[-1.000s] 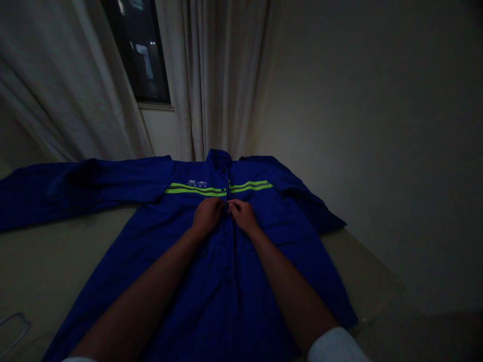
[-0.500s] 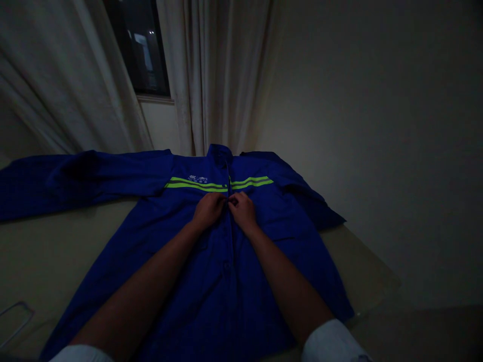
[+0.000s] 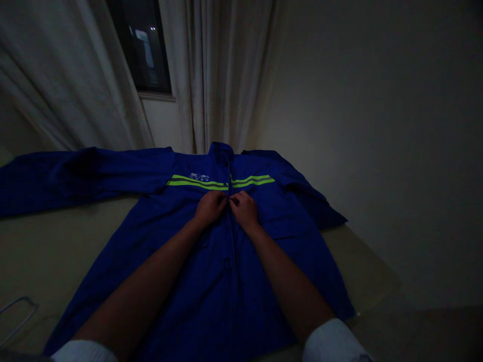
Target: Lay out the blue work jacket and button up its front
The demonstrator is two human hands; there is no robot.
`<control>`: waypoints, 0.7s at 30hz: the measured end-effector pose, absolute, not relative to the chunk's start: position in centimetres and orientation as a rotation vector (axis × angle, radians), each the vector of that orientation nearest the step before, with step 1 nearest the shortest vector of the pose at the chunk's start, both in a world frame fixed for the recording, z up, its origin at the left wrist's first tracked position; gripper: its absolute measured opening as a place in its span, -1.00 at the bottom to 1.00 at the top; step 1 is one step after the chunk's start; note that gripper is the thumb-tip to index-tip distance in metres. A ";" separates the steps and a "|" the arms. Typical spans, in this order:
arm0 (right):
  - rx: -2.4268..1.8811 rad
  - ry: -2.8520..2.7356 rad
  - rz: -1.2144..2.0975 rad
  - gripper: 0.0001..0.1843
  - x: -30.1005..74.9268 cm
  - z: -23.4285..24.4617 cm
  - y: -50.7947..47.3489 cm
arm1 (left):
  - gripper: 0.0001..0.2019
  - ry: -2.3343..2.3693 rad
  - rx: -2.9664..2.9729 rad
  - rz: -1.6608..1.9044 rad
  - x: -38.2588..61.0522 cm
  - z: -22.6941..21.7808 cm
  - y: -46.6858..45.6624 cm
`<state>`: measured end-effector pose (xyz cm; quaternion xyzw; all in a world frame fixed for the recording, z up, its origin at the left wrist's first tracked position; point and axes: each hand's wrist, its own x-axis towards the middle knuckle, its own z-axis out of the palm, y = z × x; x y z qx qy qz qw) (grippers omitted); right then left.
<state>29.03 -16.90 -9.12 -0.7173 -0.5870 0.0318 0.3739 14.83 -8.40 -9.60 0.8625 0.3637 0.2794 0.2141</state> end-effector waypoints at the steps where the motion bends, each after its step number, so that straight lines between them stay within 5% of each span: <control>1: -1.834 -1.505 0.077 -0.86 29.0 -9.1 -16.9 | -0.77 1.009 2.386 0.778 14.8 -9.6 -8.4; 21: -1.794 -1.442 0.178 -0.91 29.4 -9.3 -16.4 | -0.71 0.850 2.229 0.794 14.6 -10.5 -7.1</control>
